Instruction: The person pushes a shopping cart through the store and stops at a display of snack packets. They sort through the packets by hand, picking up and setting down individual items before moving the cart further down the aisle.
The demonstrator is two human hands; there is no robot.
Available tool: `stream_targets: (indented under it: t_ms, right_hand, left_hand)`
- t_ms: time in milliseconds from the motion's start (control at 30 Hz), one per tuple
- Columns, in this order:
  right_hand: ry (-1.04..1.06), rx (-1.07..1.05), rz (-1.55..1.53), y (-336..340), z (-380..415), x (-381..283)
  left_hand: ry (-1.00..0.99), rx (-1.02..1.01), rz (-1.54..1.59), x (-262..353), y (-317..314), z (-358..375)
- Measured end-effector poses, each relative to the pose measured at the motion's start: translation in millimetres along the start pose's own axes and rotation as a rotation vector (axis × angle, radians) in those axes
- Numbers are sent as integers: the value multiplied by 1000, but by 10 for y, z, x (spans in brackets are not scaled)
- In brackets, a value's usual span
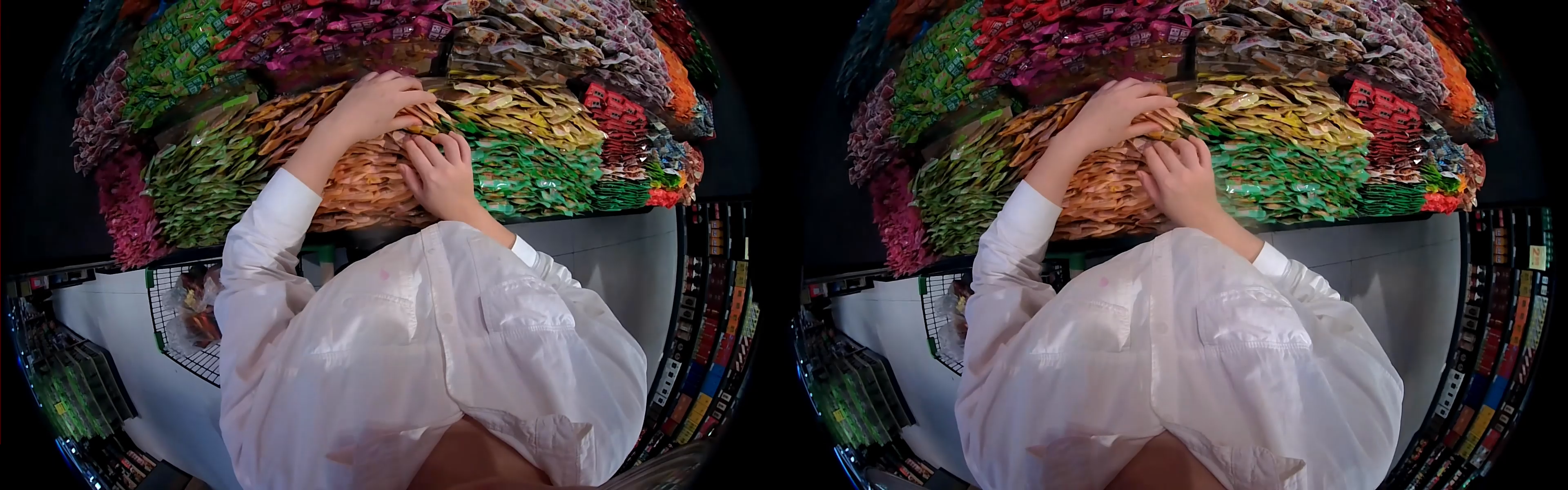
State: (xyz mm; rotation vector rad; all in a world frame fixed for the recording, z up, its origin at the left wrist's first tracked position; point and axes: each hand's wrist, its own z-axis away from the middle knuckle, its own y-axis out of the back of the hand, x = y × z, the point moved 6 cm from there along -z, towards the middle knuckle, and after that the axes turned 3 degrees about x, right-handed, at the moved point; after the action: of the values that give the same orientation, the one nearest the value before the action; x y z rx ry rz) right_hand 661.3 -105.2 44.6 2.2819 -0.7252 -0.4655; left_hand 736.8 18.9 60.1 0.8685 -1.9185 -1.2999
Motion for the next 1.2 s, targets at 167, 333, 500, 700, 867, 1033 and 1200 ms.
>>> stream_targets:
  t_ms: [167,333,500,700,867,1033,1200]
  right_hand:
    - [5,2,-179,113,-10,148]
    - [-179,174,-295,582,-165,643]
    - [-363,119,-555,413,-192,802]
    - [-52,-149,-60,108,-208,245]
    - [1,26,-222,412,-397,94]
    - [207,-151,-846,293,-308,-366]
    - [476,-515,-1296,103,33,-988]
  left_hand:
    - [12,220,6,179,256,174]
    - [171,173,106,347,542,730]
    - [330,161,50,415,502,1197]
    - [521,413,112,492,422,1665]
    - [586,451,26,648,477,1852]
    - [758,447,-19,994,455,2216]
    - [1248,321,-127,1700,306,2900]
